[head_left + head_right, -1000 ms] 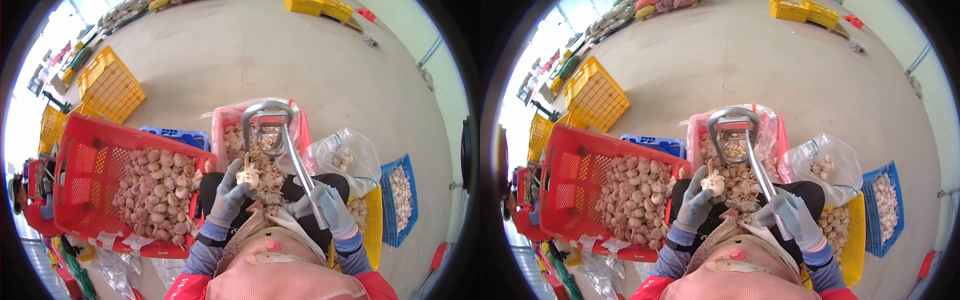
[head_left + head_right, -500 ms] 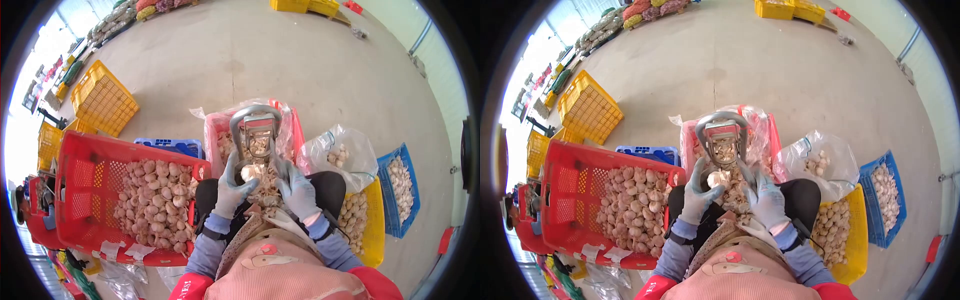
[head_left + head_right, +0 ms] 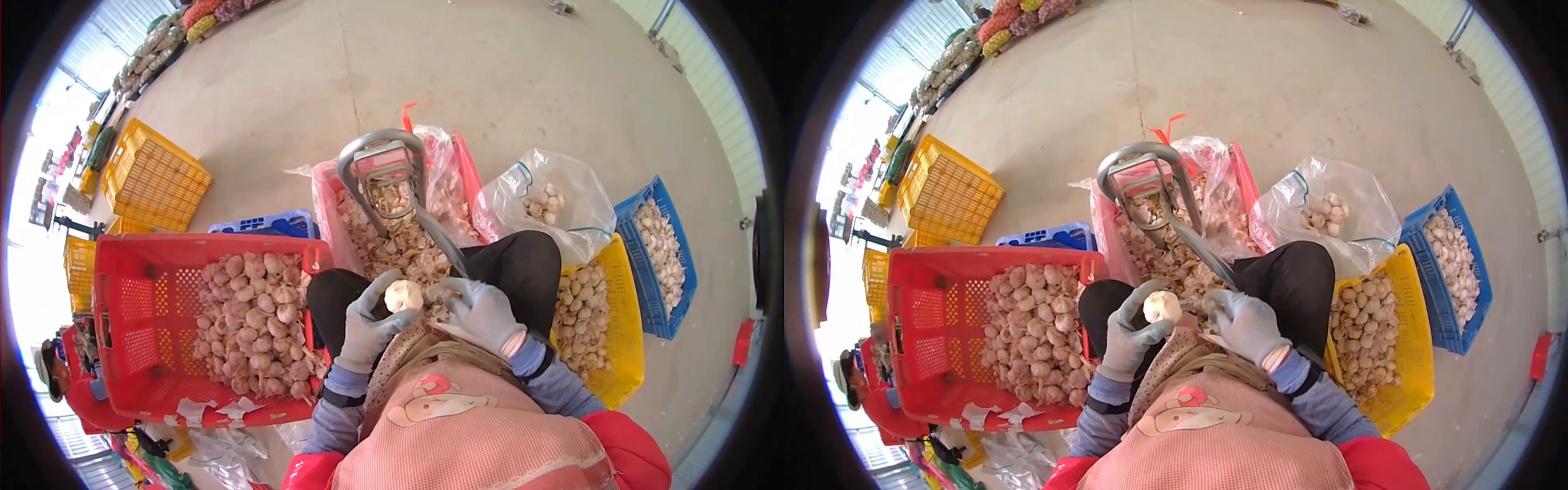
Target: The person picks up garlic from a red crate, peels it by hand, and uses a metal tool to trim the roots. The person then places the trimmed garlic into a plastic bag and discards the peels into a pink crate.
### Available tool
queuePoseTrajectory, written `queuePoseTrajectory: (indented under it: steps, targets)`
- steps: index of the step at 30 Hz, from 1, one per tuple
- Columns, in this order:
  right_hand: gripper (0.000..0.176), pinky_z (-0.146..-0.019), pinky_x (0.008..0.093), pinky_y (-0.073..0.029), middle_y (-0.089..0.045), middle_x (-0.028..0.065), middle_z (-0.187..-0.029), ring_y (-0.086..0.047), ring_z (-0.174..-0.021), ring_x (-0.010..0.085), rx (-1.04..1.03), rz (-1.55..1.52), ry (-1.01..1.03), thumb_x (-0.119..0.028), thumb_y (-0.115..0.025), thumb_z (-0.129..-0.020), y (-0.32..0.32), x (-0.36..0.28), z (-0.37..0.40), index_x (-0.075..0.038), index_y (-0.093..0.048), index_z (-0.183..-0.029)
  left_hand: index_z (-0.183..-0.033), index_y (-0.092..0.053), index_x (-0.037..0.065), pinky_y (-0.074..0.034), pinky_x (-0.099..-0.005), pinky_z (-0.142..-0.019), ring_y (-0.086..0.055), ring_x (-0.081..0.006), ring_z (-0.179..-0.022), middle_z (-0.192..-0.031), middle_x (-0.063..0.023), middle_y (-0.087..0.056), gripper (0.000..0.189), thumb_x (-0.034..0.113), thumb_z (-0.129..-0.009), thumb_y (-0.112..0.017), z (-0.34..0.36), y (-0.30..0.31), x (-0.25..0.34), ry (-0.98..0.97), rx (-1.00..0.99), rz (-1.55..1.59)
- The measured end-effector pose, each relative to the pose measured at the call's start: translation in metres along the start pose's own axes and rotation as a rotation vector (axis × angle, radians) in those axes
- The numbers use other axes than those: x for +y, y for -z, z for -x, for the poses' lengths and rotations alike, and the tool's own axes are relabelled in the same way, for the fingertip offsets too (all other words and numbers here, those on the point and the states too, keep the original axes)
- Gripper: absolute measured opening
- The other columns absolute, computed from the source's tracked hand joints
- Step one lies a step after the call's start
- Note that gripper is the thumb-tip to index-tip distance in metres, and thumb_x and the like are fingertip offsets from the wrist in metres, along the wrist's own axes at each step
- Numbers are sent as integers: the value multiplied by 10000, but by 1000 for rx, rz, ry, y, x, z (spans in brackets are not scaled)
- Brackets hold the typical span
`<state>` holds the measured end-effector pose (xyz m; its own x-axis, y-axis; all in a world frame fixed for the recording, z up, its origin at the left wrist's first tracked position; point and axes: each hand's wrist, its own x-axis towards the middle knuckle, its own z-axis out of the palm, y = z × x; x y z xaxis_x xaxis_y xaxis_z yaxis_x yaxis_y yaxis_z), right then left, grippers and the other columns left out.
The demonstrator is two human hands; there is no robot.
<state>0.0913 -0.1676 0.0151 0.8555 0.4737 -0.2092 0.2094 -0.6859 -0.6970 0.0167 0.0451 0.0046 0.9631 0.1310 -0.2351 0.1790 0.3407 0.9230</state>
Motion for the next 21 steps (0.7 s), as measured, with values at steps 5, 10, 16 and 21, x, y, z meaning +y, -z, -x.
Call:
queuePoseTrajectory:
  steps: [5, 10, 16, 21]
  targets:
    - [497, -887, 338, -507, -675, 176, -1152, -669, -1006, 274, 41, -508, 19, -265, -634, -950, -10, 1, 18, -59, -516, -1386, -1423, -450, -1, -540, -317, -918, -623, -170, -1091, -1267, -82, -596, 733, 59, -778, -794, 5, -10, -3, -7, -24, 94]
    - [398, -911, 271, -477, -685, 126, -1143, -629, -1032, 144, -39, -749, 8, -203, -610, -977, -11, -4, 15, -16, -569, -1326, -1433, -446, 31, -576, -319, -848, -638, -191, -1063, -1251, -92, -602, 706, 42, -798, -754, 1, -12, -2, 25, -4, 103]
    - [266, -741, 322, -519, -709, 132, -953, -677, -835, 176, 154, -659, 11, -186, -617, -959, 7, 3, 15, -19, -658, -1162, -1414, -457, -9, -533, -340, -933, -648, -219, -1070, -1252, -152, -625, 696, 30, -792, -765, -20, -54, 42, -62, -203, 190]
    - [188, -654, 383, -504, -692, 178, -882, -678, -746, 290, 275, -284, 186, -197, -606, -944, -16, 24, 21, -28, -665, -999, -1377, -497, -16, -486, -361, -970, -576, -285, -1199, -1341, -227, -527, 716, 130, -747, -805, -62, -153, 95, -436, -277, -409]
